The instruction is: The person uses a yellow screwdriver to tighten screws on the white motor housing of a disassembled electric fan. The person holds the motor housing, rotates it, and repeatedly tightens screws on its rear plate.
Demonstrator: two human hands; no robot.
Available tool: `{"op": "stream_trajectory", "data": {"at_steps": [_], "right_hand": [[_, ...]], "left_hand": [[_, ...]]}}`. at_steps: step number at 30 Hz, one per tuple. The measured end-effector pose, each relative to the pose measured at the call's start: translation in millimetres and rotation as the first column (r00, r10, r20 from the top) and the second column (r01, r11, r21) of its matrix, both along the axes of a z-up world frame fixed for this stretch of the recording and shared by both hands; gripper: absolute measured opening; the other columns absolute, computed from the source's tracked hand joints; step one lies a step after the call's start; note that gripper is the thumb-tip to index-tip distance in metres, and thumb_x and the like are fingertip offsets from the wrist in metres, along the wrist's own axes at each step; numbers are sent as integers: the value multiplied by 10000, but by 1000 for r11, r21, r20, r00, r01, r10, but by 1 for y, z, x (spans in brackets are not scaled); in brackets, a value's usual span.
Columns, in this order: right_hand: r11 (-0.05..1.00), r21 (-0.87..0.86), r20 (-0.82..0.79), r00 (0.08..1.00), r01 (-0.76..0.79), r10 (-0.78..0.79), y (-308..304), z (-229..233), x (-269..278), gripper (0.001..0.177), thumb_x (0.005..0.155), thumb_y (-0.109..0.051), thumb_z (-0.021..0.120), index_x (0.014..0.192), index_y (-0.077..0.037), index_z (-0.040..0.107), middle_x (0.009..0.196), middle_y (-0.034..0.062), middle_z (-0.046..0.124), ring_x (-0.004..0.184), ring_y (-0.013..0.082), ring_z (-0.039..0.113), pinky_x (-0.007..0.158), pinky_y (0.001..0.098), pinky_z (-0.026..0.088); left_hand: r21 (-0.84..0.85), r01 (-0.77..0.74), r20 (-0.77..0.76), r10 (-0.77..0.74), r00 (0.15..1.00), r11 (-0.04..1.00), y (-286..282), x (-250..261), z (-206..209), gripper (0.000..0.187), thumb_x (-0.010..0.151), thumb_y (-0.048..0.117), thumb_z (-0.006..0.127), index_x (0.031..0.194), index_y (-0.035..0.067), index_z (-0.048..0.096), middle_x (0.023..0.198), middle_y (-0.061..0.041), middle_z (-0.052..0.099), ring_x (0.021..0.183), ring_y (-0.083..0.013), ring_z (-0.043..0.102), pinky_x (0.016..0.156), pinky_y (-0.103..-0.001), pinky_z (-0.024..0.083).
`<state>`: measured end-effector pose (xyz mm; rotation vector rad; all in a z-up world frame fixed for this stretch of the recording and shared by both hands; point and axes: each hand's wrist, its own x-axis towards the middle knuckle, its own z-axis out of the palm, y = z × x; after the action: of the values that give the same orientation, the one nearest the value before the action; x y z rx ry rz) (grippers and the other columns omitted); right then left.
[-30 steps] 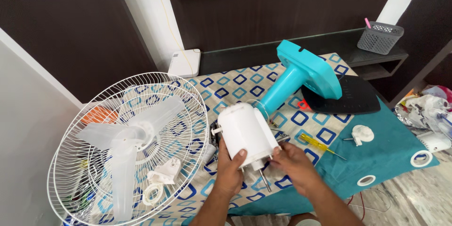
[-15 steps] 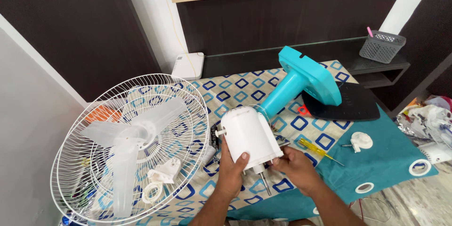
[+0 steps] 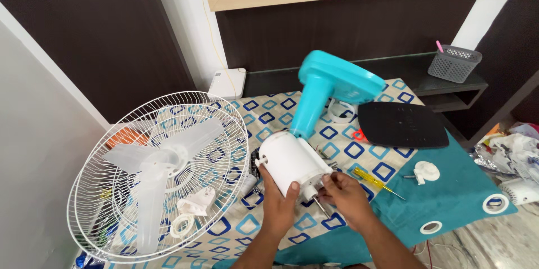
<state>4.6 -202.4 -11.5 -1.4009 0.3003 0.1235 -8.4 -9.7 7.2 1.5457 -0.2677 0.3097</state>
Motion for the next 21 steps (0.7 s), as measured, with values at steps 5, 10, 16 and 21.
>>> {"op": "stream_trajectory", "data": {"at_steps": [5, 10, 16, 21], "right_hand": [[996, -85, 53, 998, 18, -13, 4, 2, -4, 404, 988, -292, 634, 1098, 91, 705, 921, 137, 733, 824, 184, 721, 793, 325, 614], [997, -51, 46, 997, 60, -58, 4, 3, -7, 377, 977, -273, 644, 1092, 78, 720, 906, 129, 736, 811, 175, 717, 798, 307, 612], [998, -46, 68, 997, 47, -43, 1, -3, -2, 360, 977, -268, 644, 1079, 68, 718, 906, 128, 723, 809, 171, 706, 793, 308, 607], [998, 0, 123, 991, 55, -55, -5, -17, 1, 320, 990, -234, 633, 1073, 68, 699, 905, 129, 713, 806, 185, 698, 787, 321, 596]], "left_hand": [[17, -2, -36, 3, 999, 1000, -4, 1, 1, 1033, 953, 459, 584, 1584, -96, -18, 1514, -323, 417, 1337, -366, 523, 1082, -404, 440], [90, -61, -44, 65, 997, 994, -7, 1, 2, 1015, 961, 432, 610, 1570, -115, 8, 1517, -332, 395, 1349, -375, 508, 1090, -404, 432], [108, -98, -76, 106, 991, 989, -8, -8, 14, 980, 959, 411, 598, 1581, -111, 51, 1516, -317, 404, 1337, -370, 521, 1080, -401, 436], [107, -74, -92, 84, 992, 992, -7, -21, 20, 974, 930, 404, 650, 1553, -141, 136, 1485, -308, 485, 1332, -366, 564, 1097, -394, 445]]}}
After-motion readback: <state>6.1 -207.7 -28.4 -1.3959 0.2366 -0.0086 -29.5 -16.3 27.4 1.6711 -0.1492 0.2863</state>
